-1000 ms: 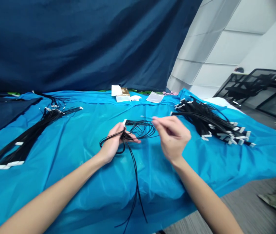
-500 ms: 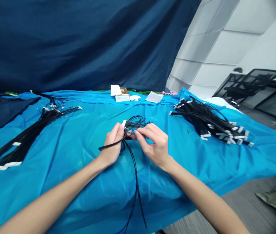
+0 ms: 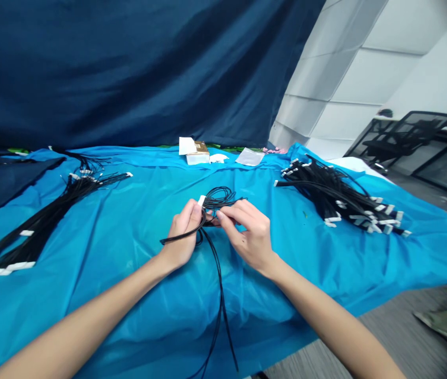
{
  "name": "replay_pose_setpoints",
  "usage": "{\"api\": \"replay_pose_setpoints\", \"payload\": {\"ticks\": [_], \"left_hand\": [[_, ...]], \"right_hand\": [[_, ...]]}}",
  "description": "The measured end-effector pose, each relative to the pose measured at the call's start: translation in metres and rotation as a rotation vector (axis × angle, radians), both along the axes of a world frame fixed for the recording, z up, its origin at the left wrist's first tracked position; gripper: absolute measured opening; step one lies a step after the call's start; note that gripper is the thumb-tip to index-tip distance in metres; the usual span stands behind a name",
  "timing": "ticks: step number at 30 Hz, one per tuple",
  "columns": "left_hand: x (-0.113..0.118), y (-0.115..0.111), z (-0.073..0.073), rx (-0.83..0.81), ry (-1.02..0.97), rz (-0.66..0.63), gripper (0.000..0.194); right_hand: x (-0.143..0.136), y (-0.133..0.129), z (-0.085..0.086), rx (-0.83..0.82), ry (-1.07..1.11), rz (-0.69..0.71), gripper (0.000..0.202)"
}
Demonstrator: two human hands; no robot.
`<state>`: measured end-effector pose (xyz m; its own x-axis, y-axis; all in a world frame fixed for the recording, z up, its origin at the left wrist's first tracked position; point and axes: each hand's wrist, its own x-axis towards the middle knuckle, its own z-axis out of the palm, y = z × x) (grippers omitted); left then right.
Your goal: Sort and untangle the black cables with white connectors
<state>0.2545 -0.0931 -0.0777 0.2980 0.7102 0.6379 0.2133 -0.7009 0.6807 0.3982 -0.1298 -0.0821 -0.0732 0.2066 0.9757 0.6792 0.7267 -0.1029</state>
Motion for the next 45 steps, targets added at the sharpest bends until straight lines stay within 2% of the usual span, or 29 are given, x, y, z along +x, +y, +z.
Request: {"api": "replay_pose_setpoints", "payload": {"ticks": [9,17,24,35,45], "left_hand": [[0.0004,0.0002,0.0016,-0.010,-0.016,-0.040,0.033],[0.0002,0.0007,0.0021,-0.023,-0.006,-0.026,0.034],[0.0010,0.0006,0.0018,-0.012,0.008,-0.016,0.034],[0.0010,-0.0017,0.0052,-0.001,0.046,-0.003,0.034],[0.0005,-0.0022,0.0055,0.019,0.085,0.016,0.034]], "right_hand": [[0.0003,0.0026,-0.0024,0.087,-0.020,-0.027,0.008],[0.0006,0.0043,-0.0041,0.104,-0.024,-0.037,0.009],[0.0004,0.0026,-0.0029,0.072,-0.022,-0.043,0.009],[0.0031,0.0061,-0.0046,0.010,-0.157,-0.139,0.017],[0.0029,0.0056,-0.0042,-0.042,-0.196,-0.155,0.024]]}}
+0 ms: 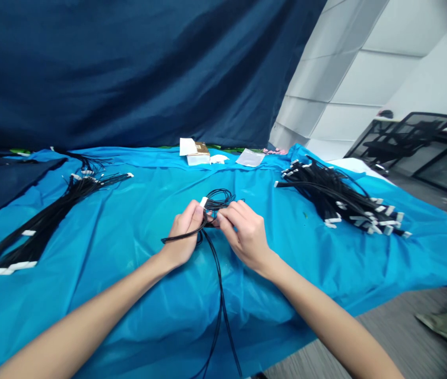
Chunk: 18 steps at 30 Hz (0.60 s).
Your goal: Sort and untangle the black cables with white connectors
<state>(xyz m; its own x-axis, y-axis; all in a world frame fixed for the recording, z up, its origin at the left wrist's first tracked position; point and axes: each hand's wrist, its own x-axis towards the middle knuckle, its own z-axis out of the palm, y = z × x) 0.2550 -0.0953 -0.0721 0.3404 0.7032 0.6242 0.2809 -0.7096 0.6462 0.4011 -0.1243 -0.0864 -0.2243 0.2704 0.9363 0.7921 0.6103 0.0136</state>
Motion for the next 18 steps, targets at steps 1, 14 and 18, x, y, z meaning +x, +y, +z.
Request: {"api": "replay_pose_setpoints", "payload": {"ticks": [1,14,18], "left_hand": [[0.0001,-0.0001,0.0001,-0.001,0.000,-0.001,0.034],[0.0002,-0.0019,0.0007,-0.002,0.031,-0.006,0.034],[-0.0005,-0.0018,0.0000,0.008,0.043,-0.003,0.034]], "right_hand": [[-0.0002,0.0000,0.0003,-0.003,-0.002,-0.001,0.025],[-0.0009,0.0009,0.0003,0.005,-0.043,-0.029,0.031],[-0.0009,0.0012,0.0005,0.009,-0.048,-0.038,0.032]]}}
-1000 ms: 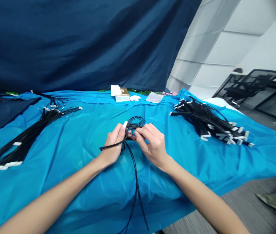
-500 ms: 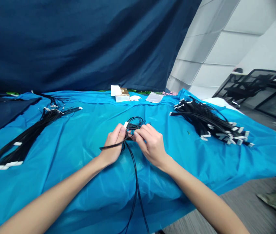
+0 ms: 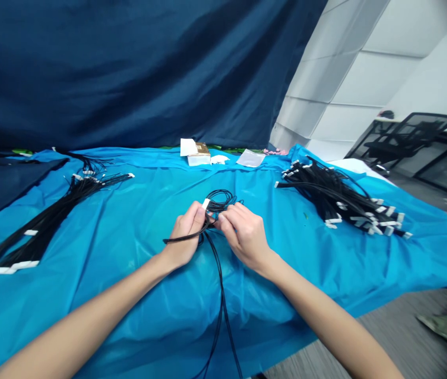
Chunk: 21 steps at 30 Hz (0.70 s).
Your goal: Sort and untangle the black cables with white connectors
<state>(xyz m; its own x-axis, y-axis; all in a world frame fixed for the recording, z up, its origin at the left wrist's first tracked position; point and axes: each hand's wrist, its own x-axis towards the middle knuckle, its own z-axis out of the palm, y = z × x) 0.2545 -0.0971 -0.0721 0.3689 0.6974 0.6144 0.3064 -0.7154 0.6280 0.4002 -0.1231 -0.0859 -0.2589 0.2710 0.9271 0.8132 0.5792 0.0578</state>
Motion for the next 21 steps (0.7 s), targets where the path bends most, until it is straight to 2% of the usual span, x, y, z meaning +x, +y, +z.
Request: {"api": "replay_pose_setpoints", "payload": {"ticks": [21], "left_hand": [[0.0011,-0.0012,-0.0013,-0.013,0.002,-0.011,0.033]], "right_hand": [[-0.0001,0.0008,0.0001,0.081,-0.057,-0.038,0.030]]}}
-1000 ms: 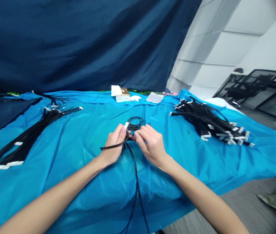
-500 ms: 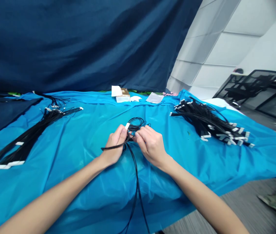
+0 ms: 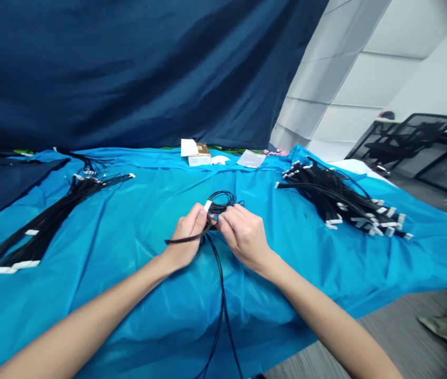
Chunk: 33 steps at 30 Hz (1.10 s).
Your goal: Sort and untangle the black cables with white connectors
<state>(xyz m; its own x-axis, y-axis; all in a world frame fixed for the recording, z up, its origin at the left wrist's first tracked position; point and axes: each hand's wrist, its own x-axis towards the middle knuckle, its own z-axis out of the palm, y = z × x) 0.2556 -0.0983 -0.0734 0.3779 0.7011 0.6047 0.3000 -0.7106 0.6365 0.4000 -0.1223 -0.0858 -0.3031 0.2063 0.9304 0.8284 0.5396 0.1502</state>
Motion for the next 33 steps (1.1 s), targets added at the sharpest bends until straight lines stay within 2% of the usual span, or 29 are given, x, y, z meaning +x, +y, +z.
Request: {"api": "replay_pose_setpoints", "payload": {"ticks": [13,16,19,22,24,29,33], "left_hand": [[-0.001,0.004,-0.003,-0.049,-0.059,-0.047,0.033],[0.001,0.009,-0.004,-0.114,-0.174,-0.105,0.031],[0.003,0.013,-0.003,-0.264,-0.408,-0.205,0.026],[0.005,0.015,0.004,-0.425,-0.653,-0.292,0.019],[0.004,0.015,0.012,-0.469,-0.752,-0.289,0.018],[-0.003,0.012,0.028,-0.577,-0.759,-0.266,0.025],[-0.007,0.014,0.030,-0.592,-0.743,-0.277,0.023]], "right_hand": [[-0.001,-0.001,-0.001,-0.055,-0.001,-0.002,0.028],[0.000,0.000,-0.002,-0.068,0.035,0.030,0.024],[0.002,0.001,-0.003,-0.063,0.133,0.099,0.017],[0.004,0.001,-0.002,-0.044,0.122,0.136,0.029],[0.005,0.002,-0.001,-0.005,0.042,0.111,0.028],[0.008,0.004,0.002,0.088,-0.016,0.001,0.017],[0.011,0.006,0.003,0.065,0.003,-0.017,0.015]]}}
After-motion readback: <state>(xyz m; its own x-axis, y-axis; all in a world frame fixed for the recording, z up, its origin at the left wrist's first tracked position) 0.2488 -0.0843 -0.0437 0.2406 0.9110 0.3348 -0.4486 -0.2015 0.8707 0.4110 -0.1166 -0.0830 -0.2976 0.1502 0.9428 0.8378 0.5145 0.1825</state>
